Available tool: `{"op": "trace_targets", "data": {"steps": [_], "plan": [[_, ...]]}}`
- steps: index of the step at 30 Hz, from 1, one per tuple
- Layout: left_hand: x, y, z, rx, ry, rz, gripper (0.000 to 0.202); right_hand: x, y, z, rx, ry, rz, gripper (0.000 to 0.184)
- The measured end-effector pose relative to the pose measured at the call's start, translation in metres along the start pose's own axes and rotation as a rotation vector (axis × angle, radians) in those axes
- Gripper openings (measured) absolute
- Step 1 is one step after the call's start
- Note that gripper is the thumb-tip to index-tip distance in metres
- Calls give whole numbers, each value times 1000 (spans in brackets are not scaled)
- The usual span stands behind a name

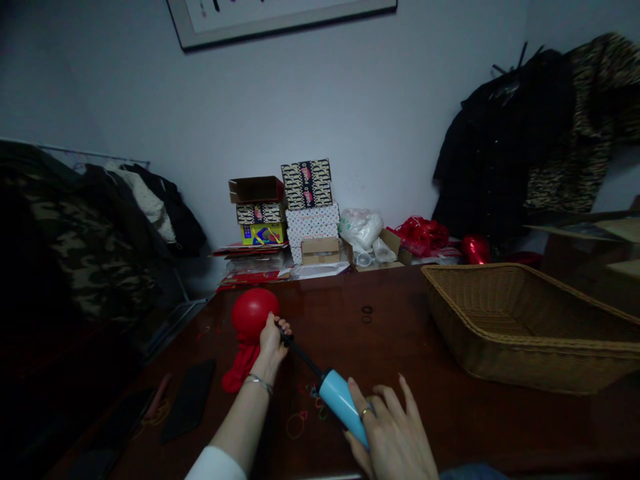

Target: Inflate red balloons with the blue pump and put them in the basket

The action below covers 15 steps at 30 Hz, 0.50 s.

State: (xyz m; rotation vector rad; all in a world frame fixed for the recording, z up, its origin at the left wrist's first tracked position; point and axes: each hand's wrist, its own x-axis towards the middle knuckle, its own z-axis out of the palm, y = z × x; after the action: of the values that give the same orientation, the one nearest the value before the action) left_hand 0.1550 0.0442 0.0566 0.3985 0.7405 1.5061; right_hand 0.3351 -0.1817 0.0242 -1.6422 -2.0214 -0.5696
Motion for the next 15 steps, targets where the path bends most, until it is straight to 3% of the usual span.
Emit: {"op": "trace_targets", "data": {"steps": [6,15], "plan": [[-9,-6,1,7,22,-8,29,9,-6,-1,8,-32,54,57],[-23,-35,1,28,4,-25,35,53,-27,4,-2,-159,132,52]]}}
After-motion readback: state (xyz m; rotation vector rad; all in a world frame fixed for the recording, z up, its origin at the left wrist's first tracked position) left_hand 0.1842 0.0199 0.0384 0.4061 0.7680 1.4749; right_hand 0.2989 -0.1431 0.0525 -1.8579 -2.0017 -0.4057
